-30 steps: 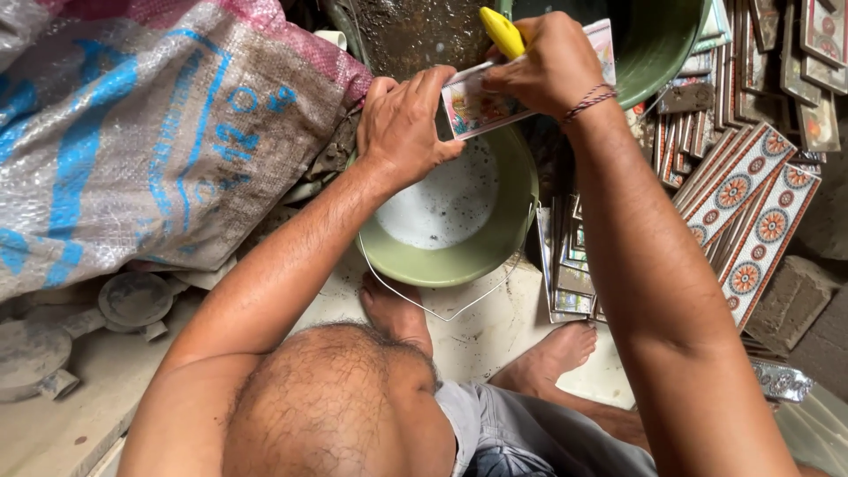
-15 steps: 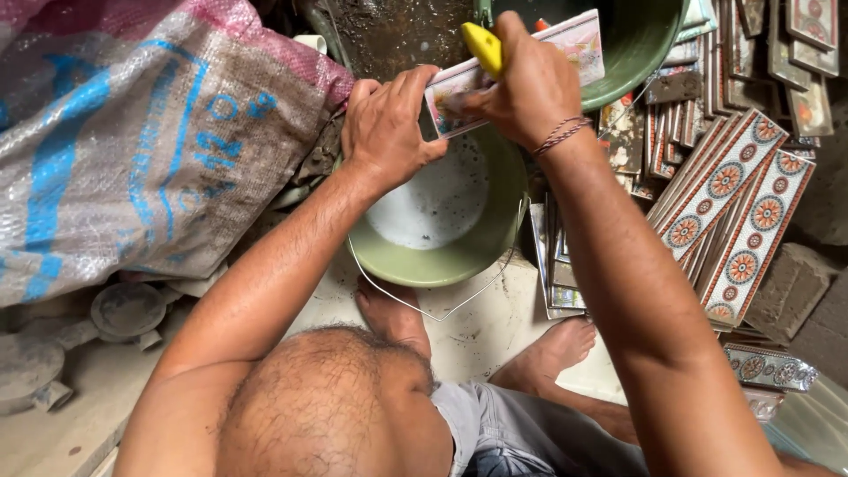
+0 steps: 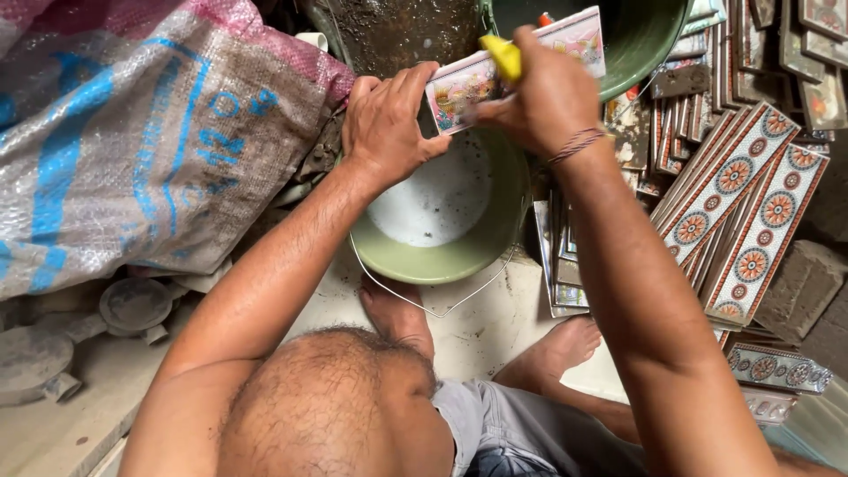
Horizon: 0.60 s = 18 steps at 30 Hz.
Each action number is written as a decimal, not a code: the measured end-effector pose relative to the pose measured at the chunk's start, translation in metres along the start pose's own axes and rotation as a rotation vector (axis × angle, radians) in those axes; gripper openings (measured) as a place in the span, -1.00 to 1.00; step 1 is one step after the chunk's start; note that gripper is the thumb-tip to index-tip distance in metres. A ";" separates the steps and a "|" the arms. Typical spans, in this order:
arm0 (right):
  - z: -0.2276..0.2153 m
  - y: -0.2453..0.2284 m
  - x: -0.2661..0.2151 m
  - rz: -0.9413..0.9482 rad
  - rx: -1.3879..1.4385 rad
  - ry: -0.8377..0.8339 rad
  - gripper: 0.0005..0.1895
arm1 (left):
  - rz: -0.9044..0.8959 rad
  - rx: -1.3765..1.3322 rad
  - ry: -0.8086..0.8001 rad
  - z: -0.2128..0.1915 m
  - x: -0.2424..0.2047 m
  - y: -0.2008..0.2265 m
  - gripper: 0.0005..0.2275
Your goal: Cleaning decorative tiles by scrubbing them with a brush and soapy water before rinsing them in a bucket.
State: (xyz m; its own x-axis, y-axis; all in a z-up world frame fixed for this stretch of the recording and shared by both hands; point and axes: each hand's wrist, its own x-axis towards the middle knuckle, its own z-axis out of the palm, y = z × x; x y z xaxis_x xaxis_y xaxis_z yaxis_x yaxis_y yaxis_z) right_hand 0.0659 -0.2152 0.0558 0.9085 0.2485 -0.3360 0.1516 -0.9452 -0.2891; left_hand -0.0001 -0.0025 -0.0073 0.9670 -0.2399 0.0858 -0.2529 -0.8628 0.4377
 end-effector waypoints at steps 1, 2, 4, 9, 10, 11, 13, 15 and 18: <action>-0.005 0.012 0.002 -0.003 -0.004 0.003 -0.13 | -0.001 -0.001 0.006 0.001 0.001 -0.001 -0.19; -0.008 0.024 0.002 0.020 -0.044 0.035 -0.13 | -0.002 -0.020 0.005 0.002 0.000 -0.002 -0.21; -0.009 0.026 -0.001 0.049 -0.087 0.070 -0.12 | 0.002 -0.043 0.004 0.003 -0.001 -0.002 -0.23; 0.010 -0.017 -0.011 -0.110 -0.030 0.025 -0.21 | -0.006 -0.017 -0.022 -0.002 0.001 0.001 -0.21; 0.004 -0.018 -0.010 -0.118 -0.029 0.028 -0.21 | -0.010 -0.011 -0.018 -0.003 0.001 0.000 -0.21; -0.002 -0.017 -0.009 -0.019 -0.043 0.020 -0.20 | -0.004 0.000 -0.016 -0.003 0.000 -0.001 -0.21; -0.014 -0.002 -0.011 0.097 -0.062 0.014 -0.17 | 0.014 0.000 -0.018 0.000 0.000 -0.001 -0.20; -0.023 0.024 -0.013 0.007 0.039 0.242 -0.46 | 0.000 0.009 -0.031 0.004 -0.001 -0.002 -0.17; -0.041 0.007 -0.029 -0.135 0.619 0.357 -0.68 | -0.002 -0.013 -0.033 0.001 -0.001 -0.003 -0.20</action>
State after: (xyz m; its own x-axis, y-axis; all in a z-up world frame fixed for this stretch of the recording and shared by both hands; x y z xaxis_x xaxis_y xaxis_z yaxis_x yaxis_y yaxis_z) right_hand 0.0569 -0.2375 0.0999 0.9852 0.1701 0.0205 0.1188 -0.5917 -0.7974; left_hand -0.0001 -0.0003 -0.0096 0.9659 -0.2528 0.0558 -0.2504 -0.8574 0.4497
